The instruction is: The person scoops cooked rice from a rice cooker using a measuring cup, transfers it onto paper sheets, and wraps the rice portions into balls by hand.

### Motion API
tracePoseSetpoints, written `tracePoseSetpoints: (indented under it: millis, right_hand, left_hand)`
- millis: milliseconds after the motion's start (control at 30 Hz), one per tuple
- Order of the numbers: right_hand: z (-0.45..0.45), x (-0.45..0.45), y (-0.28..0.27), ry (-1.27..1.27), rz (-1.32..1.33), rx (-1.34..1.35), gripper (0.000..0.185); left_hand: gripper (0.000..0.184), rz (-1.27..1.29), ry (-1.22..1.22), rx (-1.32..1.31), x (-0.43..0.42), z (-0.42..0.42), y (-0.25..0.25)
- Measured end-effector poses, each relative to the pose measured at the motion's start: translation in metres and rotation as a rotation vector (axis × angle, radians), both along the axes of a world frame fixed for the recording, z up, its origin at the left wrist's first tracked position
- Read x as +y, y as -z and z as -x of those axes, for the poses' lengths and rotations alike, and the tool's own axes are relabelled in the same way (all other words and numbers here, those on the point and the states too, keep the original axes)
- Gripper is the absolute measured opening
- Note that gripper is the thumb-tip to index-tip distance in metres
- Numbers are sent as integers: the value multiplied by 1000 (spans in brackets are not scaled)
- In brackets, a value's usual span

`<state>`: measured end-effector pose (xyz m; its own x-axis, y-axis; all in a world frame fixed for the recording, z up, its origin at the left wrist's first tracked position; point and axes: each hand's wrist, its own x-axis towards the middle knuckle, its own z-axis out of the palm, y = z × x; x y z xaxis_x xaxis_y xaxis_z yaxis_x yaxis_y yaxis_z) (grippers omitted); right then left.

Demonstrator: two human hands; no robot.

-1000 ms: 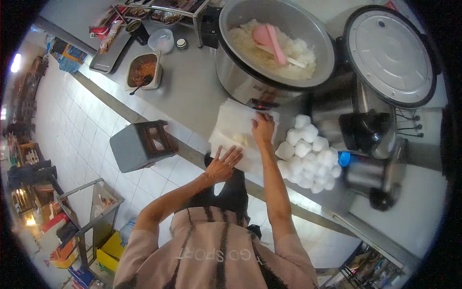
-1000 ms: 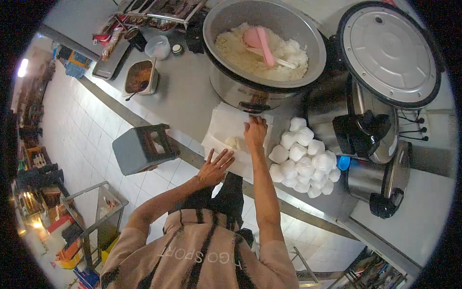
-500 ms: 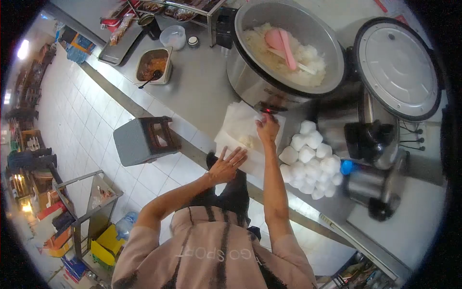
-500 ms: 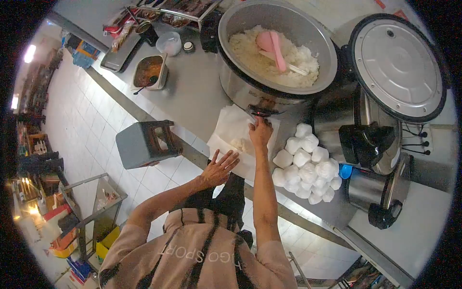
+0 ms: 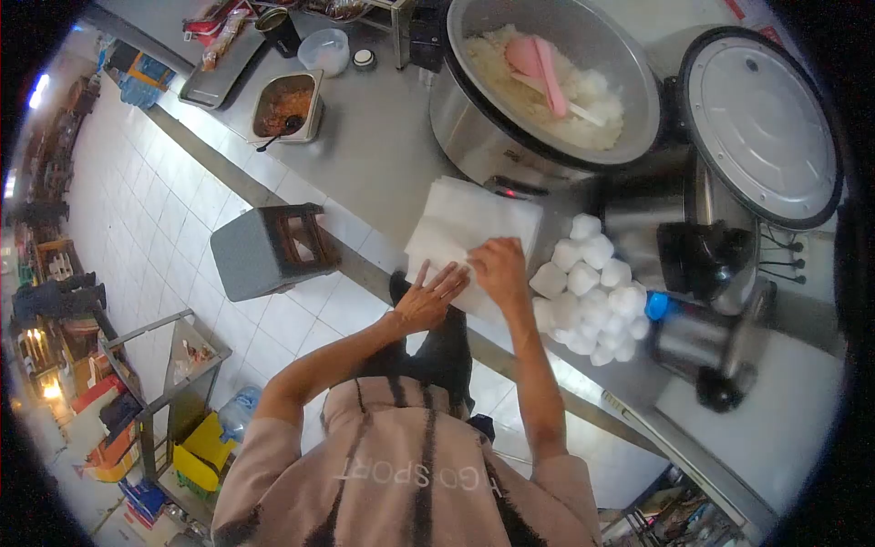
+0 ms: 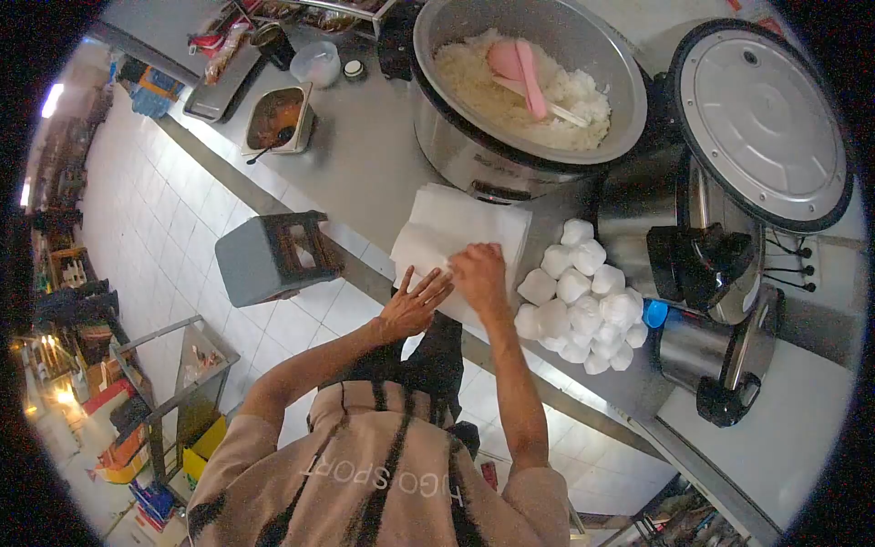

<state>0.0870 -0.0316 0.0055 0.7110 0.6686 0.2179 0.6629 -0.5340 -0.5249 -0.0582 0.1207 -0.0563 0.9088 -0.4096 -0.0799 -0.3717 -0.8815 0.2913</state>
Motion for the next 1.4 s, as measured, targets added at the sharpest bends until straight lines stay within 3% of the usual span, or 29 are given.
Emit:
tracePoseSetpoints:
  millis: [100, 167, 200, 333, 467, 533, 567, 633, 733, 767, 800, 833, 900, 967, 1000, 1133, 1167, 1200, 1233, 1300, 1333, 1400]
  right_hand:
    - [45, 3, 14, -19, 113, -96, 11]
    - [67, 4, 24, 15, 64, -89, 16]
    - [75, 4, 30, 47, 11, -88, 21]
    - [91, -2, 43, 156, -51, -25, 22]
    - [94, -4, 61, 236, -44, -27, 21]
    - [93, -2, 71, 264, -42, -34, 21]
    - [93, 0, 74, 291, -59, -28, 20]
    - [95, 5, 70, 332, -77, -21, 20]
    - [96, 7, 55, 378, -133, 31, 22]
    - [98, 5, 52, 390, -202, 44, 23]
    - [99, 3, 51, 398, -272, 55, 24]
    - [98, 2, 55, 393, -268, 55, 24]
    - [94, -5, 73, 616, -412, 150, 18]
    - [85, -14, 85, 684, -424, 171, 19]
    - [82, -17, 93, 712, -370, 229, 22]
    - [53, -28, 85, 775, -195, 344, 25]
    - [46, -29, 73, 781, -196, 347, 25]
    - [34, -26, 42, 701, -19, 80, 26]
    - [25, -24, 28, 607, 157, -184, 27]
    - [18, -41, 67, 475, 151, -44, 27]
    - [19, -48, 85, 340, 140, 86, 27]
    - [32, -55, 97, 346, 75, 74, 25]
  left_hand:
    - [66, 59, -46, 58, -2, 1, 13]
    - [53, 6, -13, 342, -1, 1, 24]
    - [40, 18, -21, 211, 0, 3, 25]
    - [42, 178, -114, 509, 7, -3, 28]
    - [52, 152, -56, -28, 44, -14, 26]
    - [52, 169, -280, -244, 73, -20, 23]
    - [52, 171, -268, -241, 88, -15, 22]
    - [50, 559, -769, -238, 107, -8, 16]
    - [46, 631, -648, -228, 71, 7, 6]
    - [43, 962, -648, -66, 30, 5, -4]
    - [40, 786, -394, 24, 13, 1, 0]
    - [38, 765, -351, 33, -8, -15, -17]
    - [36, 796, -352, -38, -17, -37, -14]
    - [34, 760, -700, -71, -19, -51, 13]
    - [40, 754, -705, -40, -12, -56, 32]
    - [38, 760, -637, 40, 4, -77, 31]
    - [44, 586, -578, 7, 9, -85, 21]
    - [50, 415, -519, -25, 14, -94, 8]
    - [50, 413, -519, -22, 18, -103, -3]
    - [53, 262, -218, -267, 30, -118, -15]
    - [43, 252, -131, -204, 39, -118, 21]
    - [38, 243, -70, -43, 52, -122, 32]
